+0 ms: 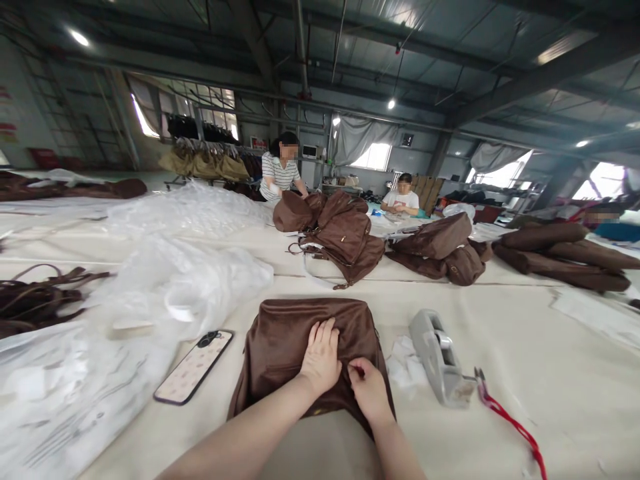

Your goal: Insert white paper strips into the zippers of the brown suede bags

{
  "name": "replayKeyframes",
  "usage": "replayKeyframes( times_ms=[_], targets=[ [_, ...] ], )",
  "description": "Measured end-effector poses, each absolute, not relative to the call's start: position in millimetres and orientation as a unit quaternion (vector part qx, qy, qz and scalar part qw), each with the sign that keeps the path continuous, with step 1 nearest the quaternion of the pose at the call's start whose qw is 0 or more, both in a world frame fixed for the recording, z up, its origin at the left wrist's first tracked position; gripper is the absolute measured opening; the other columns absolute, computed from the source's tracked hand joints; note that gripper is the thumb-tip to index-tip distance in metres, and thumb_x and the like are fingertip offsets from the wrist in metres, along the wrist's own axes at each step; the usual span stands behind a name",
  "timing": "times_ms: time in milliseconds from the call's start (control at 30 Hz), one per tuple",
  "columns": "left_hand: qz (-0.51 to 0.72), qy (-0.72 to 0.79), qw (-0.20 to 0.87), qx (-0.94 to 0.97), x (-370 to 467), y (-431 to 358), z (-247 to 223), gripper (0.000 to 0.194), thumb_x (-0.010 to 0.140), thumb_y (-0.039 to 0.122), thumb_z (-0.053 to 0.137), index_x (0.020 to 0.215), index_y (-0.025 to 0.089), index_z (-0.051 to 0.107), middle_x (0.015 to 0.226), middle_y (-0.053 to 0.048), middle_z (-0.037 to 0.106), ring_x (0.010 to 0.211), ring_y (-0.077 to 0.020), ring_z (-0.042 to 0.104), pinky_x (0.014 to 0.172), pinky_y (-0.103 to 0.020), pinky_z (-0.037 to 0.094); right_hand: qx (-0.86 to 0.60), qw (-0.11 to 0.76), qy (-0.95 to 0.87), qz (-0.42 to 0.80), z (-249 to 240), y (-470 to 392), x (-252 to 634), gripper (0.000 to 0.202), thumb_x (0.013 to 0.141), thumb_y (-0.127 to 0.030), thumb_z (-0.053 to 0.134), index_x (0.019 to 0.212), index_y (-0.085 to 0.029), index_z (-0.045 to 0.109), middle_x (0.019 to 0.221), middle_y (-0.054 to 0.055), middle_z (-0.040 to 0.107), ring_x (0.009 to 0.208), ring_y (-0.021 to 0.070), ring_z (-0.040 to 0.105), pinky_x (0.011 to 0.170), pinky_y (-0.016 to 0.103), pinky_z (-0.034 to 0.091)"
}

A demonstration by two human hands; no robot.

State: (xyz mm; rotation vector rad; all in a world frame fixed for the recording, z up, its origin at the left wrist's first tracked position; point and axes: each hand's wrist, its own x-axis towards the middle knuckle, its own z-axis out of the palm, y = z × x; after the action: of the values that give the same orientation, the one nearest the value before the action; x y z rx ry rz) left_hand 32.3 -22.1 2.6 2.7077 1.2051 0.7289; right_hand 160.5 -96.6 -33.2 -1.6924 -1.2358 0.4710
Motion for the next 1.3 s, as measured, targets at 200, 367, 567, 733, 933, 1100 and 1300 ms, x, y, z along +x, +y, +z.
replayKeyframes(
  times_ms=[200, 367, 567, 733, 933, 1100, 1300],
  targets=[
    [0.224, 0.24, 0.252, 0.91, -34.0, -1.4, 61.8, 0.056, 0.071, 0.03, 0.06, 0.124, 0.019, 0.048, 0.145, -0.011, 0.03, 0.13, -0.024, 0.034, 0.105, -0.036, 0.033, -0.691, 0.481, -0.502, 0.197, -33.1, -99.0, 161.1, 0.02, 0.076, -0.03, 0.05, 0.075, -0.019, 0.066, 0.06, 0.001, 0.065, 0.055, 0.0177, 0.061, 0.055, 0.026, 0.047],
    [0.363, 0.465, 0.294, 0.752, -117.2, 31.4, 60.8, 0.032, 0.079, 0.047, 0.049, 0.073, 0.018, 0.058, 0.067, 0.0, 0.058, 0.064, -0.0144, 0.054, 0.063, -0.025, 0.044, -0.699, 0.461, -0.52, 0.169, -28.1, -101.8, 156.6, 0.021, 0.083, -0.031, 0.046, 0.079, -0.019, 0.064, 0.072, 0.003, 0.066, 0.067, 0.0178, 0.062, 0.066, 0.027, 0.049],
    [0.377, 0.556, 0.277, 0.687, -136.0, 37.9, -3.4, 0.046, 0.077, 0.054, 0.045, 0.048, 0.019, 0.037, 0.046, 0.004, 0.037, 0.049, -0.0112, 0.038, 0.052, -0.023, 0.03, -0.635, 0.365, -0.677, 0.072, -22.4, -105.3, 139.6, 0.025, 0.088, -0.026, 0.042, 0.098, -0.021, 0.065, 0.09, 0.005, 0.065, 0.08, 0.0174, 0.062, 0.077, 0.027, 0.049],
    [0.396, 0.558, 0.39, 0.616, -136.2, 46.4, -5.4, 0.046, 0.074, 0.058, 0.046, 0.048, 0.02, 0.041, 0.047, 0.004, 0.037, 0.049, -0.0111, 0.036, 0.049, -0.024, 0.028, -0.628, 0.268, -0.729, 0.048, -13.0, -115.1, 123.4, 0.029, 0.087, -0.033, 0.048, 0.111, -0.022, 0.061, 0.103, 0.008, 0.064, 0.093, 0.0217, 0.062, 0.084, 0.032, 0.05],
    [0.419, 0.574, 0.434, 0.553, -143.2, 51.5, -1.5, 0.043, 0.074, 0.055, 0.045, 0.051, 0.02, 0.041, 0.048, 0.004, 0.04, 0.047, -0.0107, 0.038, 0.049, -0.023, 0.031, -0.552, 0.167, -0.817, 0.003, -12.3, -127.8, 79.8, 0.076, 0.066, -0.012, 0.056, 0.139, -0.022, 0.037, 0.146, 0.006, 0.034, 0.132, 0.0304, 0.033, 0.104, 0.043, 0.035],
    [0.431, 0.589, 0.444, 0.52, -145.6, 50.8, -1.1, 0.041, 0.074, 0.055, 0.046, 0.054, 0.019, 0.046, 0.05, 0.003, 0.044, 0.05, -0.0123, 0.042, 0.052, -0.024, 0.033, -0.582, 0.167, -0.796, -0.013, -17.2, -106.5, 67.1, 0.065, 0.065, 0.001, 0.046, 0.126, -0.02, 0.053, 0.126, 0.008, 0.056, 0.112, 0.0274, 0.051, 0.099, 0.041, 0.04],
    [0.429, 0.597, 0.448, 0.509, -147.4, 52.6, -3.3, 0.047, 0.073, 0.059, 0.047, 0.048, 0.021, 0.038, 0.043, 0.004, 0.036, 0.045, -0.0113, 0.036, 0.05, -0.025, 0.029, -0.611, 0.519, -0.595, 0.054, 52.7, -59.8, 112.7, 0.037, 0.074, -0.01, 0.044, 0.105, -0.016, 0.064, 0.1, 0.008, 0.068, 0.094, 0.0213, 0.061, 0.088, 0.036, 0.047]
  ],
)
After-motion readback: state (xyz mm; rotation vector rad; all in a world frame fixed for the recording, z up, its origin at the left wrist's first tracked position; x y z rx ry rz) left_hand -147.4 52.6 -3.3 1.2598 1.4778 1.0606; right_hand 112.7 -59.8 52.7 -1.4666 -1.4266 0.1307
